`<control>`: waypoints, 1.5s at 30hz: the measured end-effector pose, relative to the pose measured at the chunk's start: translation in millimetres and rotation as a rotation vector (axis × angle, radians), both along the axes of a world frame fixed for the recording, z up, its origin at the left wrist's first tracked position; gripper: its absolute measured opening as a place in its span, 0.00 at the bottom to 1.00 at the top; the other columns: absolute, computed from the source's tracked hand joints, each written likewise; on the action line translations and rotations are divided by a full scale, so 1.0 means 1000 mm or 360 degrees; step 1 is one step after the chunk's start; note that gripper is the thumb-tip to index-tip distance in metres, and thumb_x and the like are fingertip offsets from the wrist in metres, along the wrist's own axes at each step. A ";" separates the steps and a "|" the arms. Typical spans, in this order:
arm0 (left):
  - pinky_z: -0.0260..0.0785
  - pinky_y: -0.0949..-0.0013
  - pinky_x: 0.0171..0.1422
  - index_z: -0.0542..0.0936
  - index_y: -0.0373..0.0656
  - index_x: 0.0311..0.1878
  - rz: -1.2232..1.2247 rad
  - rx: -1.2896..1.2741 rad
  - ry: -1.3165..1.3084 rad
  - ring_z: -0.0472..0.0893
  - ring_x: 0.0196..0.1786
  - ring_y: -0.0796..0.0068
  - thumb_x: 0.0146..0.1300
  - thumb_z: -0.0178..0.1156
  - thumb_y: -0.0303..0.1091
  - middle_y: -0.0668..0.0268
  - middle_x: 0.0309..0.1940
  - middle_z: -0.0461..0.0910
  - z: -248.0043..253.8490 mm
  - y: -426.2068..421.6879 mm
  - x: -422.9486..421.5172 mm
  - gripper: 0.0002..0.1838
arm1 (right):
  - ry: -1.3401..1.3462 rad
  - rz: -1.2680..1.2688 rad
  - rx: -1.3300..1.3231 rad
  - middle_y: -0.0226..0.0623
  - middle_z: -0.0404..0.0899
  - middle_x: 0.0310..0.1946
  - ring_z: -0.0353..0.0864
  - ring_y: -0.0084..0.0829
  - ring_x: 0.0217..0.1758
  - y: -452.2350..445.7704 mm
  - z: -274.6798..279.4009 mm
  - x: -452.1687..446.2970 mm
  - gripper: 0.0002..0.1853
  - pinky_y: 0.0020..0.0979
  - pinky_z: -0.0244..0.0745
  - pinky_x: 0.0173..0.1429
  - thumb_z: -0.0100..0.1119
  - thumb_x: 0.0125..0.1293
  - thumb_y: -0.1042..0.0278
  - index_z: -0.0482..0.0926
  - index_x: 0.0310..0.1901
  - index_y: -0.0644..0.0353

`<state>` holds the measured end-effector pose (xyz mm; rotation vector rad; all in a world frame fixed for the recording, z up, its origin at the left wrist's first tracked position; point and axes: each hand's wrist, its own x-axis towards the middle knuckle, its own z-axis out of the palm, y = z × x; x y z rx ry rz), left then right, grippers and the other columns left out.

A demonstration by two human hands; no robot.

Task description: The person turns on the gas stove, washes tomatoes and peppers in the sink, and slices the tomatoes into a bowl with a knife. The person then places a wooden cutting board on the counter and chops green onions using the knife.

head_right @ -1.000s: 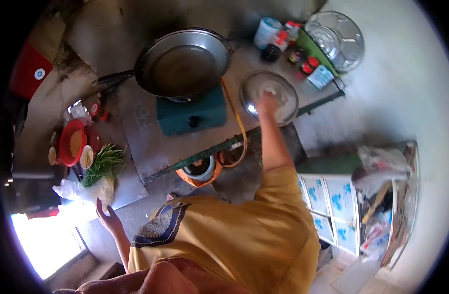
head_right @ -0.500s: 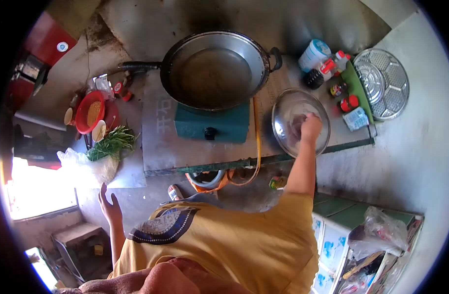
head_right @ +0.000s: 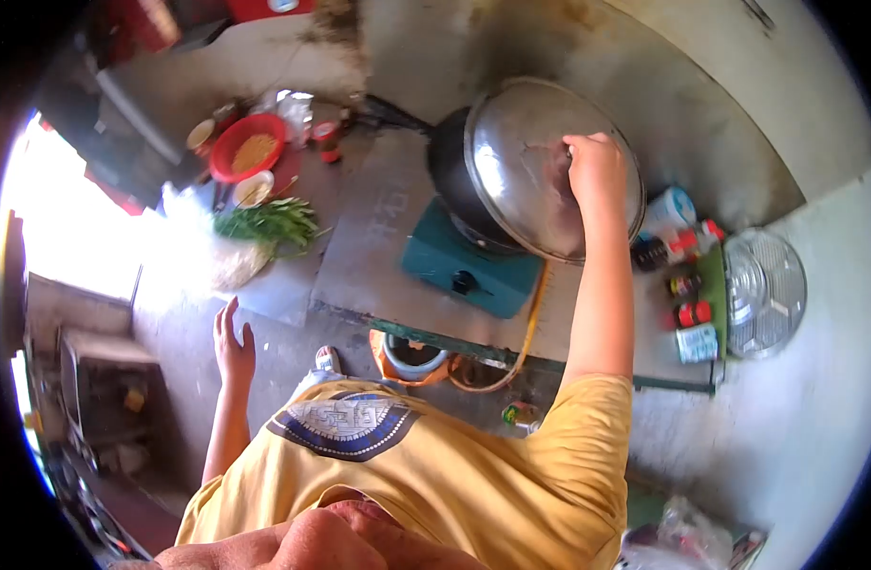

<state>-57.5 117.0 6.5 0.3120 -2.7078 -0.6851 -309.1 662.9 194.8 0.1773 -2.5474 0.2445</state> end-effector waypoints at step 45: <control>0.75 0.72 0.57 0.76 0.38 0.64 0.0193 0.1721 -0.0110 0.82 0.49 0.76 0.71 0.54 0.19 0.62 0.49 0.83 -0.109 -0.413 -0.037 0.19 | -0.0609 -0.0032 -0.2548 0.26 0.80 0.34 0.70 0.14 0.24 -0.533 -0.112 0.051 0.08 0.18 0.56 0.19 0.66 0.66 0.72 0.80 0.45 0.58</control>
